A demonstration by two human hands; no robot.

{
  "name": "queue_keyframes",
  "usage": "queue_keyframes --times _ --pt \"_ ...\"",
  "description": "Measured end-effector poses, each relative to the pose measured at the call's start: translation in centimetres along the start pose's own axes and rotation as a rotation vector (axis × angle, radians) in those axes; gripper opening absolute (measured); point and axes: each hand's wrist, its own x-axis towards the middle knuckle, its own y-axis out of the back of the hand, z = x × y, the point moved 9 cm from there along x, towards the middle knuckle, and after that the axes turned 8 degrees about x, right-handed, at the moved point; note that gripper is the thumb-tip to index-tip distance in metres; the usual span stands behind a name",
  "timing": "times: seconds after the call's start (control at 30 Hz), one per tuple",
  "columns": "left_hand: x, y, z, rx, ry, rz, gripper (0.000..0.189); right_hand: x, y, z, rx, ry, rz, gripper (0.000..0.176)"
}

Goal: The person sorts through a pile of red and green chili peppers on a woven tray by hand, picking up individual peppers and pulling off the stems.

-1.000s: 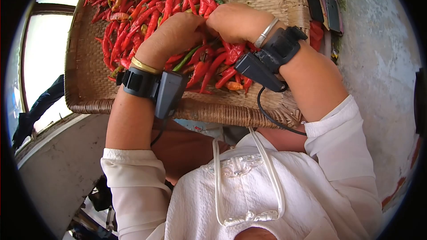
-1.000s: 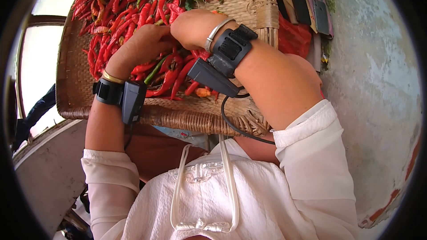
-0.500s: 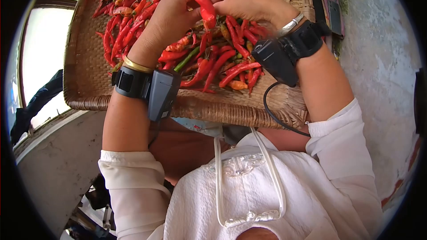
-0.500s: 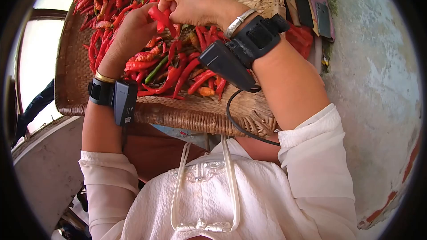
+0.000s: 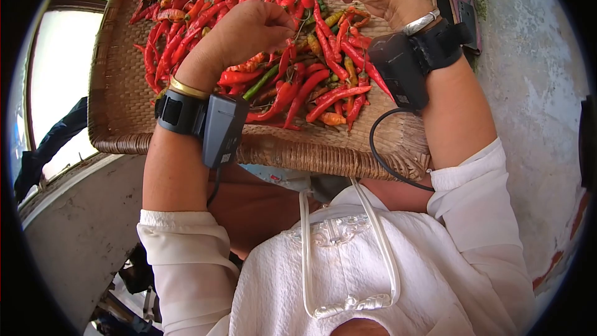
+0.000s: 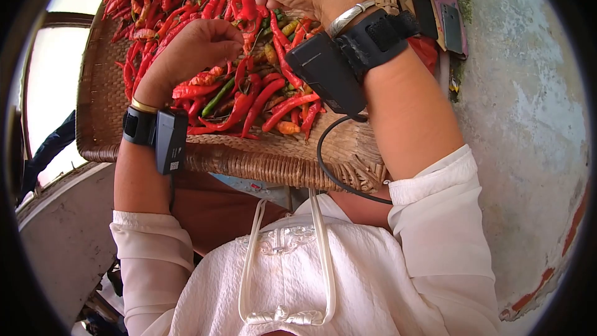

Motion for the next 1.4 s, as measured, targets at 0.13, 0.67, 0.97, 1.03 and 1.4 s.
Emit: queue_keyframes --times 0.13,0.67,0.97,1.03,1.4 --pt "0.2 -0.1 -0.4 0.219 0.045 -0.003 0.017 1.1 1.5 1.6 -0.212 -0.067 0.042 0.023" --pt "-0.1 1.7 1.3 0.499 -0.123 0.315 0.017 1.0 2.9 -0.6 0.502 0.27 0.146 0.024" --pt "-0.1 2.5 1.7 0.442 -0.124 0.485 0.022 -0.1 -1.4 5.3 -1.287 -0.11 -0.127 0.023" --pt "-0.3 2.9 1.6 0.464 -0.075 0.492 0.024 -0.3 -1.2 5.9 -1.27 -0.174 -0.176 0.022" --pt "0.3 2.7 0.6 0.58 -0.149 0.603 0.022 -0.5 -3.2 8.8 -1.137 -0.266 -0.381 0.028"
